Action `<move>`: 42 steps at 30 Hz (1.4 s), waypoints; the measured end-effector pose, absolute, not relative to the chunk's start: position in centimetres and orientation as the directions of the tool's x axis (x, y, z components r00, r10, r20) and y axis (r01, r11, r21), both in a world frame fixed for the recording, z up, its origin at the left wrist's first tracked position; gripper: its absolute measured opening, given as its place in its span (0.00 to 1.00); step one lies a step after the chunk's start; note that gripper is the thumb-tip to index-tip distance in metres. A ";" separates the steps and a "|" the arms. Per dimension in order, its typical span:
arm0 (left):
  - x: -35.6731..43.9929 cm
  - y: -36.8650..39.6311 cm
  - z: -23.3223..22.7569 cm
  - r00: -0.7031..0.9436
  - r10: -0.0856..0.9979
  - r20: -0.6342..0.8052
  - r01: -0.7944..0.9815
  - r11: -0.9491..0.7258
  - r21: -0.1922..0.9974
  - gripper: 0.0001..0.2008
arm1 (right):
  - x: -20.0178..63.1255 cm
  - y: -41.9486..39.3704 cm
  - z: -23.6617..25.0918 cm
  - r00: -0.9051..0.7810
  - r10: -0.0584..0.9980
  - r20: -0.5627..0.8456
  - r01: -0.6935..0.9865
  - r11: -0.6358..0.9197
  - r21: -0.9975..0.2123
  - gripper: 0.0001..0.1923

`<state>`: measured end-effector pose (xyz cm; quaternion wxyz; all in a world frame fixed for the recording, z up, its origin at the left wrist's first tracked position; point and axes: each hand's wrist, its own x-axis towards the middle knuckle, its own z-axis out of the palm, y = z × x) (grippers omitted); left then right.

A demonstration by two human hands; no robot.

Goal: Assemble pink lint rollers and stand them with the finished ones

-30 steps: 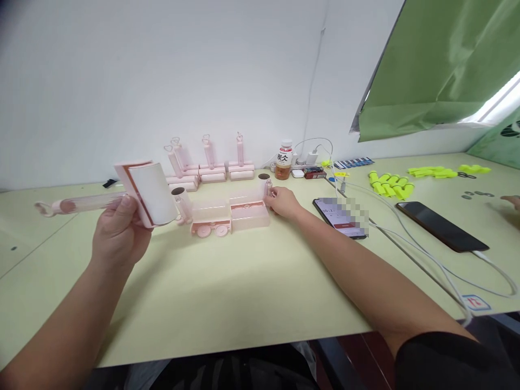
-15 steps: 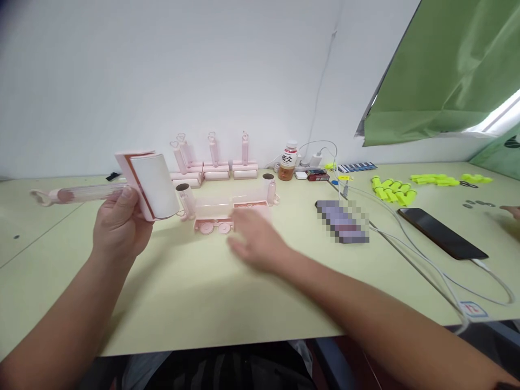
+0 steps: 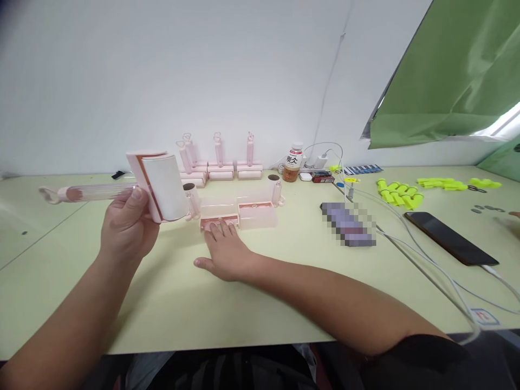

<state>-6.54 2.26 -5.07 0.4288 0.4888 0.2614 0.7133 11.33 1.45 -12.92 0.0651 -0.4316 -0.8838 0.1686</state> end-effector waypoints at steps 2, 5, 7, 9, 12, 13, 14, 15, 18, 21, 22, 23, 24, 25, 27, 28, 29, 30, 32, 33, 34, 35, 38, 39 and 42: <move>-6.7 2.4 -5.0 -0.178 0.866 0.467 -0.355 -0.499 0.790 0.15 | 11.1 1.8 -12.9 -0.616 0.787 -0.042 0.747 0.566 -0.348 0.47; -6.9 2.5 -5.1 -0.193 0.865 0.464 -0.365 -0.502 0.784 0.15 | 10.5 2.3 -12.8 -0.604 0.794 -0.066 0.765 0.554 -0.328 0.48; -6.9 2.6 -5.1 -0.192 0.863 0.468 -0.364 -0.505 0.782 0.14 | 10.1 2.6 -12.6 -0.592 0.802 -0.078 0.776 0.542 -0.322 0.49; -6.8 2.5 -5.1 -0.186 0.860 0.476 -0.353 -0.510 0.784 0.14 | 9.6 2.9 -12.6 -0.577 0.812 -0.088 0.787 0.523 -0.327 0.49; -6.7 2.3 -5.0 -0.165 0.868 0.469 -0.357 -0.495 0.792 0.14 | 9.0 3.4 -12.7 -0.543 0.834 -0.098 0.807 0.487 -0.334 0.49; -6.7 2.3 -5.0 -0.161 0.872 0.463 -0.363 -0.488 0.793 0.15 | 8.9 3.6 -12.8 -0.532 0.841 -0.099 0.814 0.476 -0.333 0.49; -6.6 2.3 -5.0 -0.159 0.875 0.457 -0.368 -0.483 0.795 0.15 | 8.8 3.8 -12.8 -0.521 0.848 -0.099 0.821 0.466 -0.329 0.49; -6.6 2.3 -5.0 -0.161 0.876 0.454 -0.369 -0.480 0.796 0.14 | 8.7 4.0 -12.8 -0.512 0.854 -0.097 0.827 0.459 -0.326 0.49; -6.7 2.4 -5.1 -0.179 0.872 0.456 -0.358 -0.490 0.795 0.14 | 8.7 4.5 -12.7 -0.495 0.863 -0.100 0.838 0.444 -0.318 0.49; -6.7 2.5 -5.2 -0.195 0.866 0.461 -0.349 -0.500 0.792 0.14 | 8.8 5.0 -12.7 -0.486 0.867 -0.110 0.843 0.433 -0.318 0.49; -6.8 2.5 -5.2 -0.197 0.864 0.463 -0.350 -0.503 0.790 0.14 | 8.8 5.2 -12.7 -0.482 0.869 -0.109 0.845 0.428 -0.320 0.49; -6.8 2.5 -5.2 -0.198 0.862 0.467 -0.350 -0.508 0.787 0.13 | 8.8 5.5 -12.7 -0.480 0.871 -0.106 0.845 0.426 -0.323 0.49; -6.8 2.6 -5.2 -0.197 0.859 0.473 -0.350 -0.512 0.784 0.13 | 8.8 5.7 -12.7 -0.478 0.873 -0.100 0.844 0.425 -0.326 0.49; -6.9 2.6 -5.2 -0.194 0.857 0.478 -0.348 -0.516 0.783 0.14 | 8.7 5.9 -12.7 -0.476 0.875 -0.093 0.845 0.425 -0.326 0.49; -7.0 2.6 -5.2 -0.187 0.853 0.486 -0.335 -0.521 0.785 0.14 | 8.7 6.3 -12.8 -0.469 0.880 -0.078 0.847 0.423 -0.322 0.49; -7.0 2.7 -5.2 -0.185 0.853 0.488 -0.328 -0.521 0.788 0.14 | 8.8 6.3 -12.8 -0.467 0.881 -0.071 0.847 0.424 -0.320 0.48; -7.1 2.7 -5.1 -0.186 0.852 0.489 -0.323 -0.523 0.789 0.14 | 8.9 6.2 -12.8 -0.466 0.883 -0.063 0.848 0.425 -0.318 0.48; -7.1 2.7 -5.1 -0.188 0.852 0.488 -0.322 -0.523 0.789 0.14 | 9.0 6.0 -12.8 -0.466 0.883 -0.054 0.848 0.428 -0.314 0.47; -7.1 2.7 -5.1 -0.194 0.850 0.490 -0.329 -0.526 0.784 0.13 | 9.1 5.1 -12.8 -0.476 0.879 -0.027 0.842 0.447 -0.301 0.45; -7.1 2.7 -5.0 -0.194 0.849 0.491 -0.334 -0.528 0.780 0.13 | 9.1 4.4 -12.8 -0.488 0.873 -0.015 0.836 0.462 -0.296 0.45; -7.1 2.6 -5.0 -0.192 0.848 0.495 -0.339 -0.530 0.777 0.13 | 9.0 3.7 -12.8 -0.509 0.861 -0.009 0.824 0.484 -0.295 0.45; -7.1 2.6 -5.0 -0.186 0.847 0.498 -0.343 -0.530 0.775 0.13 | 8.8 3.0 -12.8 -0.538 0.843 -0.010 0.805 0.510 -0.302 0.45; -7.1 2.6 -5.0 -0.177 0.845 0.505 -0.352 -0.533 0.769 0.13 | 7.4 1.6 -12.8 -0.651 0.759 -0.026 0.718 0.605 -0.345 0.44; -7.1 2.7 -5.0 -0.181 0.844 0.505 -0.355 -0.535 0.767 0.13 | 6.8 1.5 -12.8 -0.672 0.740 -0.030 0.699 0.620 -0.356 0.44; -7.3 3.0 -5.2 -0.202 0.844 0.498 -0.366 -0.536 0.761 0.13 | 4.9 2.2 -12.7 -0.664 0.745 -0.057 0.705 0.600 -0.378 0.44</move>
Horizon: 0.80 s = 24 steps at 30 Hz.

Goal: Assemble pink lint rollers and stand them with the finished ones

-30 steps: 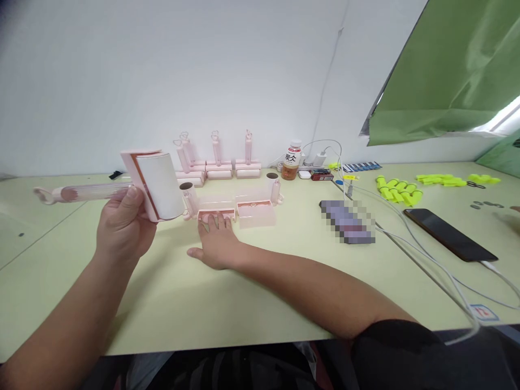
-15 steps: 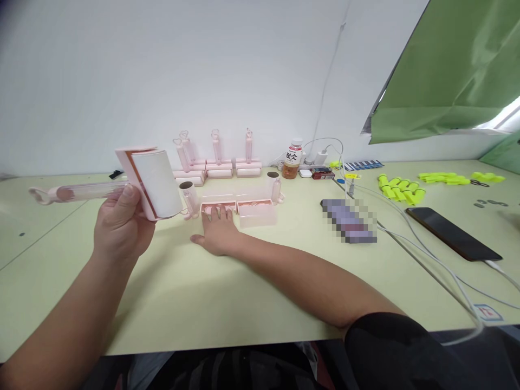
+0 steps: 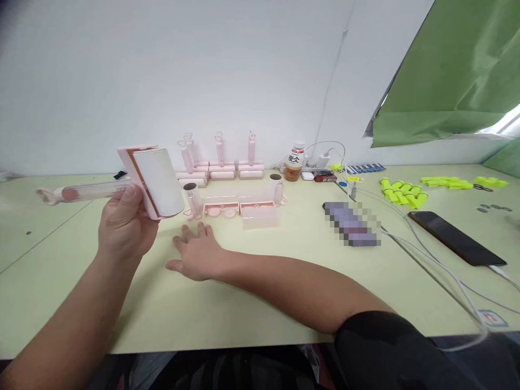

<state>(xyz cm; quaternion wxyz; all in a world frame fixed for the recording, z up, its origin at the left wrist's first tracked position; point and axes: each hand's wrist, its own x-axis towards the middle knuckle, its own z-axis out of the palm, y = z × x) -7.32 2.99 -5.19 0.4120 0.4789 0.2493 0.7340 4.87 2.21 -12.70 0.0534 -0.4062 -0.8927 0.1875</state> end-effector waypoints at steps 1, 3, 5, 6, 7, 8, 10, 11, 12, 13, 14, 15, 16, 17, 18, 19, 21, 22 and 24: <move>-7.4 3.1 -5.2 -0.204 0.845 0.494 -0.371 -0.533 0.760 0.13 | 4.3 2.6 -12.6 -0.651 0.756 -0.065 0.718 0.585 -0.376 0.44; -7.5 3.2 -5.3 -0.202 0.847 0.491 -0.379 -0.530 0.759 0.14 | 3.3 3.4 -12.4 -0.624 0.778 -0.075 0.745 0.564 -0.355 0.44; -7.5 3.2 -5.3 -0.198 0.846 0.496 -0.378 -0.532 0.757 0.14 | 2.4 3.8 -12.1 -0.590 0.803 -0.082 0.780 0.541 -0.315 0.45; -7.4 3.1 -5.2 -0.198 0.844 0.499 -0.375 -0.536 0.757 0.15 | 2.1 3.9 -11.9 -0.571 0.817 -0.086 0.798 0.527 -0.294 0.45; -7.4 3.1 -5.2 -0.198 0.842 0.501 -0.371 -0.538 0.757 0.15 | 1.8 3.9 -11.7 -0.551 0.829 -0.090 0.814 0.511 -0.275 0.45; -7.4 3.0 -5.1 -0.198 0.841 0.503 -0.368 -0.539 0.757 0.15 | 1.6 3.9 -11.5 -0.534 0.841 -0.092 0.828 0.498 -0.259 0.46; -7.3 3.0 -5.1 -0.196 0.840 0.506 -0.370 -0.541 0.756 0.14 | 1.2 3.9 -11.1 -0.509 0.856 -0.090 0.847 0.479 -0.231 0.46; -7.3 3.0 -5.1 -0.193 0.840 0.506 -0.372 -0.540 0.755 0.14 | 1.1 4.0 -11.0 -0.502 0.861 -0.089 0.853 0.475 -0.217 0.46; -7.3 3.0 -5.1 -0.190 0.840 0.508 -0.376 -0.540 0.753 0.14 | 1.1 4.0 -10.9 -0.494 0.865 -0.086 0.859 0.470 -0.203 0.46; -7.4 3.0 -5.1 -0.188 0.840 0.510 -0.378 -0.541 0.752 0.13 | 1.0 4.1 -10.9 -0.489 0.869 -0.078 0.863 0.468 -0.191 0.45; -7.4 3.0 -5.1 -0.186 0.838 0.512 -0.379 -0.542 0.750 0.13 | 1.0 4.3 -10.9 -0.484 0.872 -0.069 0.866 0.466 -0.182 0.45; -7.4 3.0 -5.1 -0.184 0.837 0.515 -0.379 -0.544 0.749 0.13 | 1.0 4.5 -10.9 -0.478 0.876 -0.061 0.869 0.462 -0.180 0.44; -7.4 3.0 -5.1 -0.183 0.836 0.517 -0.378 -0.545 0.748 0.13 | 1.0 4.6 -10.9 -0.474 0.879 -0.056 0.870 0.457 -0.184 0.43; -7.4 3.0 -5.1 -0.183 0.836 0.518 -0.375 -0.546 0.749 0.12 | 0.9 4.8 -10.9 -0.470 0.881 -0.056 0.871 0.453 -0.191 0.42; -7.4 3.0 -5.1 -0.182 0.835 0.518 -0.372 -0.547 0.750 0.12 | 0.9 4.9 -10.9 -0.468 0.882 -0.059 0.871 0.450 -0.198 0.42; -7.5 3.0 -5.1 -0.183 0.836 0.517 -0.368 -0.546 0.752 0.12 | 0.8 5.1 -10.9 -0.469 0.881 -0.063 0.871 0.448 -0.203 0.41; -7.4 3.0 -5.1 -0.188 0.838 0.512 -0.366 -0.543 0.755 0.12 | 0.7 5.3 -10.9 -0.467 0.881 -0.073 0.872 0.445 -0.205 0.42; -7.4 2.9 -5.1 -0.193 0.840 0.507 -0.369 -0.541 0.755 0.13 | 0.6 5.4 -10.8 -0.463 0.883 -0.075 0.874 0.441 -0.205 0.42; -7.4 2.9 -5.1 -0.201 0.846 0.494 -0.382 -0.532 0.755 0.13 | 0.4 5.7 -10.9 -0.451 0.889 -0.077 0.880 0.428 -0.208 0.42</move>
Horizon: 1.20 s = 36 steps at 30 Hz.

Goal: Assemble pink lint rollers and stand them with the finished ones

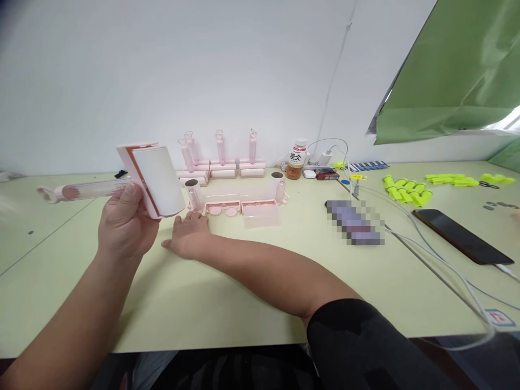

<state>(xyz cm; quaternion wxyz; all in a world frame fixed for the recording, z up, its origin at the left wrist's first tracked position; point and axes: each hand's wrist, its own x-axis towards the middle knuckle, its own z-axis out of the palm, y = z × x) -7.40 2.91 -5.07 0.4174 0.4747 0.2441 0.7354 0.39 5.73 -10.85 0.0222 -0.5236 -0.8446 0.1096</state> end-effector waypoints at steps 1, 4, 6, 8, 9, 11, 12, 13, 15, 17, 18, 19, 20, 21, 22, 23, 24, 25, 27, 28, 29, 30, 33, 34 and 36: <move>-7.4 2.9 -5.1 -0.203 0.849 0.487 -0.388 -0.527 0.757 0.13 | 0.3 5.9 -10.9 -0.444 0.893 -0.078 0.883 0.420 -0.210 0.41; -7.4 2.9 -5.1 -0.203 0.853 0.481 -0.388 -0.520 0.761 0.13 | 0.0 6.4 -10.9 -0.427 0.901 -0.076 0.889 0.402 -0.219 0.41; -7.5 2.9 -5.2 -0.203 0.853 0.481 -0.382 -0.521 0.763 0.13 | -0.2 6.6 -10.8 -0.418 0.905 -0.075 0.891 0.393 -0.229 0.41; -7.5 2.9 -5.1 -0.206 0.851 0.484 -0.376 -0.525 0.764 0.13 | -0.2 6.6 -10.7 -0.420 0.905 -0.066 0.886 0.394 -0.246 0.40; -7.5 2.9 -5.1 -0.205 0.850 0.485 -0.375 -0.526 0.764 0.13 | 0.0 6.5 -10.6 -0.430 0.901 -0.057 0.878 0.402 -0.260 0.38; -7.5 2.9 -5.0 -0.202 0.854 0.480 -0.374 -0.520 0.768 0.13 | 0.8 5.9 -10.4 -0.470 0.882 -0.038 0.848 0.439 -0.298 0.32; -7.4 2.8 -5.0 -0.200 0.860 0.470 -0.374 -0.510 0.775 0.13 | 1.5 5.5 -10.4 -0.501 0.865 -0.025 0.825 0.468 -0.318 0.28; -7.3 2.8 -5.0 -0.193 0.872 0.449 -0.373 -0.489 0.789 0.14 | 2.4 4.9 -10.3 -0.534 0.846 -0.008 0.792 0.496 -0.357 0.24; -6.9 2.6 -5.2 -0.173 0.906 0.386 -0.363 -0.422 0.831 0.15 | 4.7 3.6 -10.4 -0.590 0.806 0.059 0.701 0.546 -0.459 0.20; -6.2 2.3 -5.7 -0.120 0.942 0.315 -0.341 -0.337 0.878 0.16 | 7.5 2.3 -10.3 -0.542 0.826 0.157 0.428 0.432 -0.794 0.19; -5.8 2.1 -6.1 -0.075 0.955 0.286 -0.323 -0.295 0.899 0.16 | 8.8 1.7 -10.2 -0.521 0.839 0.157 0.289 0.347 -0.892 0.20; -5.4 1.9 -6.5 -0.022 0.963 0.268 -0.300 -0.262 0.917 0.16 | 10.1 1.1 -10.1 -0.487 0.856 0.173 0.156 0.280 -0.947 0.22; -4.9 1.7 -6.9 0.036 0.967 0.254 -0.269 -0.235 0.934 0.15 | 11.2 0.7 -9.9 -0.433 0.883 0.182 0.050 0.225 -0.973 0.25; -4.5 1.5 -7.3 0.094 0.965 0.243 -0.232 -0.216 0.948 0.14 | 12.1 0.3 -9.8 -0.395 0.897 0.196 -0.032 0.200 -0.979 0.27; -4.1 1.3 -7.7 0.148 0.960 0.237 -0.194 -0.207 0.959 0.14 | 12.9 0.0 -9.7 -0.361 0.905 0.224 -0.103 0.200 -0.974 0.28; -3.7 1.1 -8.1 0.192 0.953 0.234 -0.162 -0.204 0.966 0.13 | 13.5 -0.2 -9.6 -0.336 0.908 0.250 -0.156 0.208 -0.966 0.27; -3.4 1.0 -8.4 0.223 0.947 0.231 -0.138 -0.204 0.969 0.13 | 13.9 -0.3 -9.7 -0.320 0.907 0.272 -0.194 0.218 -0.956 0.26; -3.2 1.0 -8.7 0.240 0.944 0.227 -0.125 -0.201 0.972 0.13 | 14.2 -0.4 -9.7 -0.309 0.907 0.287 -0.220 0.225 -0.949 0.25; -3.0 1.0 -9.0 0.251 0.943 0.218 -0.123 -0.192 0.974 0.13 | 14.4 -0.4 -10.0 -0.303 0.909 0.286 -0.231 0.221 -0.948 0.26; -3.0 1.0 -9.1 0.248 0.944 0.216 -0.124 -0.190 0.974 0.13 | 14.4 -0.3 -10.1 -0.302 0.912 0.279 -0.225 0.216 -0.950 0.27; -3.0 1.0 -9.2 0.245 0.945 0.218 -0.121 -0.193 0.974 0.13 | 14.3 -0.3 -10.2 -0.301 0.913 0.275 -0.219 0.214 -0.952 0.28; -3.0 1.0 -9.2 0.252 0.942 0.223 -0.116 -0.199 0.973 0.13 | 14.2 -0.3 -10.3 -0.301 0.913 0.274 -0.215 0.215 -0.953 0.29; -3.1 1.0 -9.0 0.291 0.926 0.240 -0.111 -0.217 0.970 0.12 | 14.1 -0.4 -10.4 -0.293 0.912 0.288 -0.219 0.229 -0.948 0.29; -3.2 1.1 -8.9 0.289 0.927 0.240 -0.120 -0.214 0.969 0.13 | 14.1 -0.4 -10.4 -0.289 0.910 0.297 -0.220 0.239 -0.946 0.28; -3.6 1.3 -8.6 0.238 0.942 0.236 -0.166 -0.200 0.966 0.15 | 14.4 -0.5 -10.3 -0.272 0.909 0.316 -0.216 0.263 -0.940 0.26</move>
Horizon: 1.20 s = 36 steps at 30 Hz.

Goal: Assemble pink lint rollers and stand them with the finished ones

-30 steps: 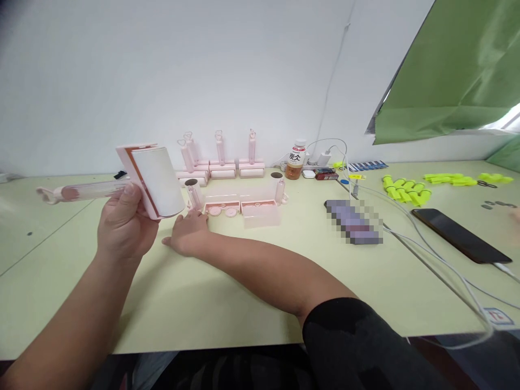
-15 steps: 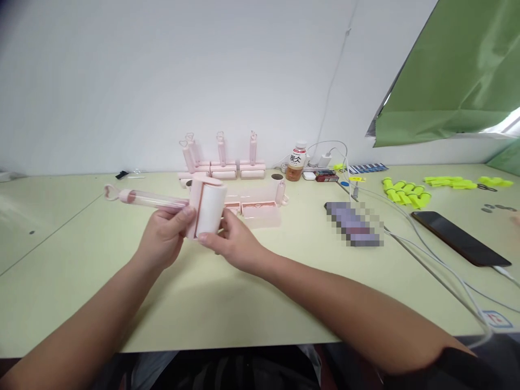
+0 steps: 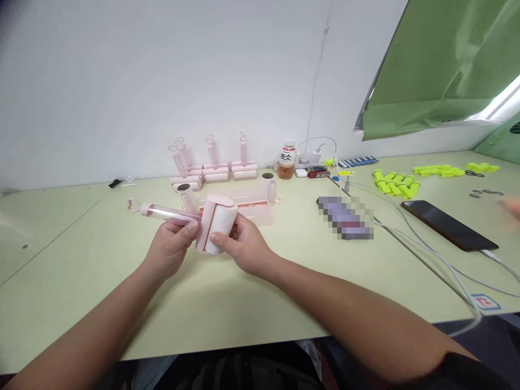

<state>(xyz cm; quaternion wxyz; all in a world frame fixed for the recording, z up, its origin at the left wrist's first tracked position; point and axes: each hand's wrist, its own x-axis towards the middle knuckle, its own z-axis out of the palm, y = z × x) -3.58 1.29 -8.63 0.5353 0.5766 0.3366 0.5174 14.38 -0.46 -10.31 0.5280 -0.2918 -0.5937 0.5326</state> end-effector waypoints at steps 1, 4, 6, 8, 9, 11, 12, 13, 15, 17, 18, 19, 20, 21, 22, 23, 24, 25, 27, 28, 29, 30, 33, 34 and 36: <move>-3.9 1.5 -8.5 0.192 0.953 0.236 -0.206 -0.196 0.959 0.17 | 14.6 -0.4 -10.2 -0.258 0.911 0.322 -0.208 0.273 -0.939 0.25; -5.2 2.4 -8.0 0.000 0.961 0.275 -0.305 -0.262 0.916 0.23 | 15.4 -0.2 -9.9 -0.190 0.925 0.328 -0.153 0.302 -0.941 0.23; -6.2 2.8 -7.6 -0.185 0.901 0.393 -0.180 -0.424 0.888 0.24 | 16.0 0.1 -9.6 -0.129 0.934 0.332 -0.065 0.326 -0.943 0.21; -6.8 2.7 -7.0 -0.257 0.772 0.581 0.123 -0.570 0.812 0.24 | 16.3 0.1 -9.4 -0.085 0.938 0.335 0.073 0.341 -0.937 0.18; -6.9 2.5 -6.7 -0.202 0.716 0.669 0.262 -0.618 0.741 0.23 | 16.4 0.0 -9.3 -0.080 0.938 0.338 0.146 0.346 -0.927 0.17; -6.7 1.8 -5.7 0.048 0.660 0.750 0.393 -0.702 0.593 0.20 | 16.3 -0.3 -9.3 -0.106 0.930 0.353 0.267 0.369 -0.890 0.16; -6.4 1.5 -5.2 0.196 0.641 0.742 0.388 -0.745 0.542 0.20 | 16.2 -0.5 -9.2 -0.131 0.922 0.365 0.304 0.388 -0.870 0.16; -6.0 1.3 -4.5 0.333 0.615 0.715 0.364 -0.783 0.504 0.22 | 16.1 -0.8 -9.2 -0.157 0.912 0.378 0.328 0.409 -0.851 0.17; -5.2 1.2 -3.2 0.547 0.568 0.615 0.319 -0.821 0.474 0.23 | 15.9 -1.2 -9.3 -0.204 0.895 0.397 0.357 0.445 -0.821 0.18; -4.8 1.5 -1.9 0.677 0.549 0.489 0.323 -0.819 0.473 0.15 | 15.8 -1.5 -9.3 -0.234 0.881 0.412 0.387 0.473 -0.792 0.17; -4.7 1.7 -1.4 0.713 0.552 0.433 0.337 -0.811 0.479 0.12 | 15.8 -1.5 -9.3 -0.243 0.872 0.426 0.404 0.490 -0.773 0.16; -4.7 2.0 -0.9 0.740 0.560 0.373 0.359 -0.797 0.485 0.10 | 15.9 -1.5 -9.3 -0.253 0.860 0.444 0.422 0.511 -0.749 0.15; -4.7 2.2 -0.5 0.759 0.566 0.320 0.378 -0.784 0.492 0.09 | 15.9 -1.5 -9.3 -0.266 0.845 0.465 0.439 0.535 -0.722 0.15; -4.8 2.4 -0.2 0.776 0.569 0.272 0.392 -0.773 0.499 0.09 | 15.9 -1.5 -9.3 -0.279 0.827 0.488 0.450 0.562 -0.694 0.15; -4.8 2.5 0.1 0.792 0.567 0.226 0.402 -0.763 0.506 0.10 | 15.9 -1.5 -9.4 -0.292 0.808 0.512 0.458 0.589 -0.666 0.16; -4.9 2.6 0.2 0.804 0.562 0.193 0.408 -0.758 0.509 0.10 | 16.0 -1.4 -9.4 -0.305 0.788 0.535 0.464 0.614 -0.639 0.16; -4.9 2.6 0.3 0.813 0.557 0.170 0.412 -0.757 0.508 0.10 | 16.0 -1.4 -9.4 -0.316 0.768 0.557 0.470 0.636 -0.612 0.16; -4.8 2.6 0.4 0.818 0.553 0.159 0.414 -0.758 0.503 0.10 | 16.0 -1.3 -9.5 -0.324 0.751 0.575 0.475 0.655 -0.588 0.17; -4.7 2.5 0.4 0.821 0.551 0.149 0.424 -0.763 0.487 0.12 | 16.0 -1.2 -9.5 -0.338 0.723 0.602 0.486 0.682 -0.547 0.18; -4.6 2.5 0.4 0.821 0.550 0.152 0.425 -0.768 0.478 0.12 | 16.1 -1.1 -9.6 -0.346 0.713 0.610 0.491 0.692 -0.530 0.18; -4.5 2.4 0.4 0.821 0.548 0.160 0.424 -0.774 0.471 0.13 | 16.1 -0.9 -9.6 -0.352 0.702 0.619 0.495 0.701 -0.514 0.19; -4.5 2.5 0.4 0.820 0.545 0.173 0.420 -0.779 0.466 0.13 | 16.1 -0.8 -9.6 -0.360 0.690 0.628 0.498 0.711 -0.496 0.20; -4.5 2.7 0.3 0.813 0.532 0.236 0.397 -0.804 0.443 0.12 | 16.2 -0.5 -9.4 -0.344 0.665 0.663 0.497 0.728 -0.472 0.21; -4.5 2.8 0.2 0.805 0.529 0.269 0.390 -0.813 0.433 0.12 | 16.2 -0.5 -9.3 -0.325 0.660 0.677 0.492 0.729 -0.475 0.21; -4.4 2.8 -0.1 0.779 0.522 0.349 0.368 -0.830 0.419 0.11 | 16.1 -0.5 -9.2 -0.271 0.664 0.697 0.475 0.722 -0.503 0.20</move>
